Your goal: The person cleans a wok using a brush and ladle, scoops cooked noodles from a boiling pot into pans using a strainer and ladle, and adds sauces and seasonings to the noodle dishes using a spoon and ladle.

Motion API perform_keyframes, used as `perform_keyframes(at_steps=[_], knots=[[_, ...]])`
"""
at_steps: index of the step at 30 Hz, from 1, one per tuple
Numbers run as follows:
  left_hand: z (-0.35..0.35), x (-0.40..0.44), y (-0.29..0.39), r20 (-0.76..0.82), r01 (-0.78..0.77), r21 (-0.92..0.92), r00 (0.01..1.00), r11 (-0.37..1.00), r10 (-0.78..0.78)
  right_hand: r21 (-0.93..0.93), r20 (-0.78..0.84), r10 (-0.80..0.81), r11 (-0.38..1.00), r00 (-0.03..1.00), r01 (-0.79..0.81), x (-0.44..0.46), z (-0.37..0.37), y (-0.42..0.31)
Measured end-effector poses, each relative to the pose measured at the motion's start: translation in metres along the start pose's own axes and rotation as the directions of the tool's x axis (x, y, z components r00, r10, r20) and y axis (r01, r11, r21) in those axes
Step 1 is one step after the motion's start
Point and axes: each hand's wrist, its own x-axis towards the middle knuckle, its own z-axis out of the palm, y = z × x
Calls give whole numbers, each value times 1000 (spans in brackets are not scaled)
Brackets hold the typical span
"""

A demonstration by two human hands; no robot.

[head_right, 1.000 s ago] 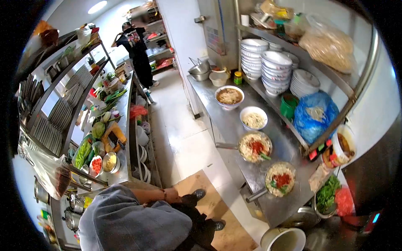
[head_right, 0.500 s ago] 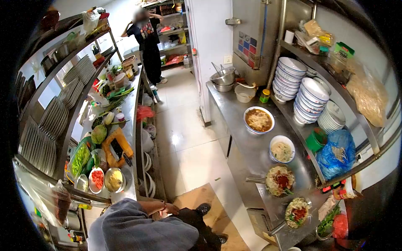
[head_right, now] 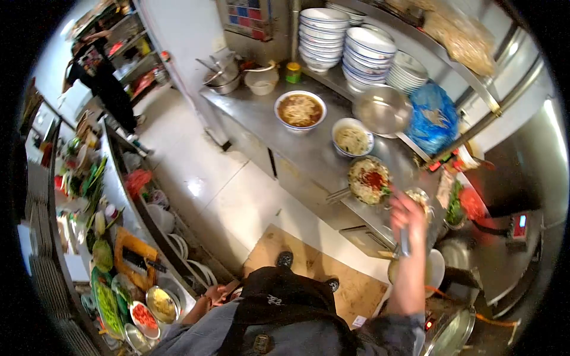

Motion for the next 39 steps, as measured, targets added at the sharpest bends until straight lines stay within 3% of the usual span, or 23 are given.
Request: perform_keyframes(at_steps=[2, 3, 5, 8, 10, 11, 13, 14, 17, 21, 22, 25, 26, 28, 29, 31, 32, 33, 35, 36, 37, 38, 39], knots=[[2, 6, -23, -59, -13, -93, 998, 996, 8, -278, -33, -3, 961, 999, -6, 40, 34, 19], [18, -25, -17, -64, 9, 125, 998, 992, -1, -459, -92, -51, 889, 994, 3, 61, 45, 28], [31, -51, -14, -65, 28, 346, 998, 938, -6, -466, 113, 32, 885, 993, 24, 108, 54, 46], [11, -6, -57, -79, -145, -51, 987, 988, 141, -674, 74, -29, 735, 997, 71, 138, 86, 62], [12, -3, -64, -106, -174, -136, 981, 975, 160, -917, 163, -187, 335, 969, 218, 148, 99, 68], [14, -2, -64, -116, -175, -142, 980, 974, 159, -918, 160, -185, 333, 969, 216, 159, 97, 71], [17, 1, -63, -126, -181, -132, 978, 974, 165, -931, 352, -362, -43, 863, 361, 181, 87, 83], [19, 1, -62, -125, -188, -119, 977, 975, 173, -933, 347, -356, -40, 867, 357, 179, 89, 82], [24, 3, -50, -98, -220, -58, 972, 974, 214, -854, 514, -396, -315, 761, 413, 168, 85, 73], [20, 15, -18, -132, -52, 172, 988, 984, 75, -885, 453, -516, -362, 727, 295, 121, 42, 45], [17, 22, -9, -152, 25, 236, 988, 971, 11, -908, 410, -570, -330, 712, 258, 99, 20, 38], [44, -2, 31, -104, -136, 530, 969, 837, 223, -901, 411, -781, -267, 471, 342, 16, -77, 27], [49, 2, 40, -132, -123, 531, 965, 839, 225, -958, 248, -807, -120, 536, 262, -22, -103, 25], [62, 2, 59, -152, -100, 530, 966, 842, 210, -987, 99, -892, -32, 440, 157, -85, -171, 33], [75, 0, 71, -146, -95, 522, 969, 848, 198, -998, -55, -892, 60, 449, -4, -111, -207, 41], [96, -6, 91, -153, -88, 480, 971, 873, 182, -936, -343, -828, 343, 444, -83, -138, -327, 75], [99, -5, 101, -52, -102, 714, 979, 693, 198, -877, -460, -809, 477, 365, -48, -147, -375, 90], [101, -3, 109, 49, -142, 881, 976, 452, 212, -718, -645, -660, 696, 385, -10, -159, -382, 78], [121, 6, 118, 130, -174, 671, 985, 720, 117, -389, -800, -403, 912, 444, 128, -150, -471, 82], [156, -14, 116, 157, -255, 826, 961, 502, 230, -330, -811, -334, 939, 480, 94, -148, -505, 84], [211, -42, 119, 202, -265, 952, 920, 152, 336, -299, -810, -284, 953, 513, 55, -147, -528, 83], [259, -67, 117, 254, -234, 967, 881, -98, 399, -289, -798, -245, 957, 551, 7, -138, -552, 81], [297, -82, 112, 283, -224, 957, 858, -184, 428, -302, -777, -223, 953, 589, -37, -126, -571, 77]])
